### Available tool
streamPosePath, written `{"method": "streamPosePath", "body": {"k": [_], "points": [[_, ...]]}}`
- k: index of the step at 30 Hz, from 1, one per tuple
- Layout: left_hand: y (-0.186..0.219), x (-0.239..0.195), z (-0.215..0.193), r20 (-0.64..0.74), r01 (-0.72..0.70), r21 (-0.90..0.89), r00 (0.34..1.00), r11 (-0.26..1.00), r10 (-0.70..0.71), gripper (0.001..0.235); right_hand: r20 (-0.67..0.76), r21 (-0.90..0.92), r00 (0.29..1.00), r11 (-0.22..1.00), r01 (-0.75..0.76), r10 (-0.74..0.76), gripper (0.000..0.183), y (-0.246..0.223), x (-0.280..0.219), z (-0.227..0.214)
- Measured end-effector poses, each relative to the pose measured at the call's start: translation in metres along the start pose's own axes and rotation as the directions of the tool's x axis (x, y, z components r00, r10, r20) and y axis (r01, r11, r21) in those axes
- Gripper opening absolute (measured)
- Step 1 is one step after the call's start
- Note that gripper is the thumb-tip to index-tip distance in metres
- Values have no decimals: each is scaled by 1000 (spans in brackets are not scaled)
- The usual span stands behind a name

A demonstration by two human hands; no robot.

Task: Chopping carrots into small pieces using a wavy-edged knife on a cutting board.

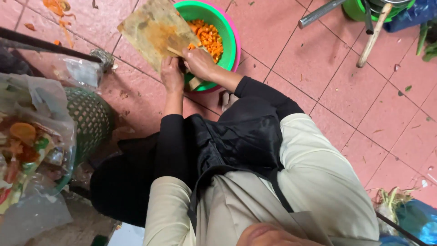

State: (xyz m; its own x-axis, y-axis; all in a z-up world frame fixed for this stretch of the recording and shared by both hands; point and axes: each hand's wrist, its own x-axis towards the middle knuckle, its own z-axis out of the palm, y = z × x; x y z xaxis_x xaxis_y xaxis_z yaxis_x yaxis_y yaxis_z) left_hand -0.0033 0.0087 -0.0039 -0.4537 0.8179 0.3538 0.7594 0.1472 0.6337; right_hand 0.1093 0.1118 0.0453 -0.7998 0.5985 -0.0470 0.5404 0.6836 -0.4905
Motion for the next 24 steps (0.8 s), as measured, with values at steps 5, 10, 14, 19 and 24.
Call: {"method": "streamPosePath", "body": {"k": [5,10,14,19,24], "points": [[-12,-7,14,-40,9,136,999,991,-3,10,10,3,1000,1000,20,-20,19,9,3,11],[-12,-5,15,-80,1,102,997,995,7,8,-35,127,999,991,-38,42,23,34,13,16],[-4,-8,10,-86,0,101,996,995,9,6,-124,291,992,956,43,-7,28,3,-7,-18],[-14,-8,14,-61,-15,127,998,992,23,9,-25,42,1000,999,-15,16,20,20,16,31],[-5,-5,10,-74,-6,107,997,994,14,8,-142,365,979,927,-89,149,29,51,20,30]]}}
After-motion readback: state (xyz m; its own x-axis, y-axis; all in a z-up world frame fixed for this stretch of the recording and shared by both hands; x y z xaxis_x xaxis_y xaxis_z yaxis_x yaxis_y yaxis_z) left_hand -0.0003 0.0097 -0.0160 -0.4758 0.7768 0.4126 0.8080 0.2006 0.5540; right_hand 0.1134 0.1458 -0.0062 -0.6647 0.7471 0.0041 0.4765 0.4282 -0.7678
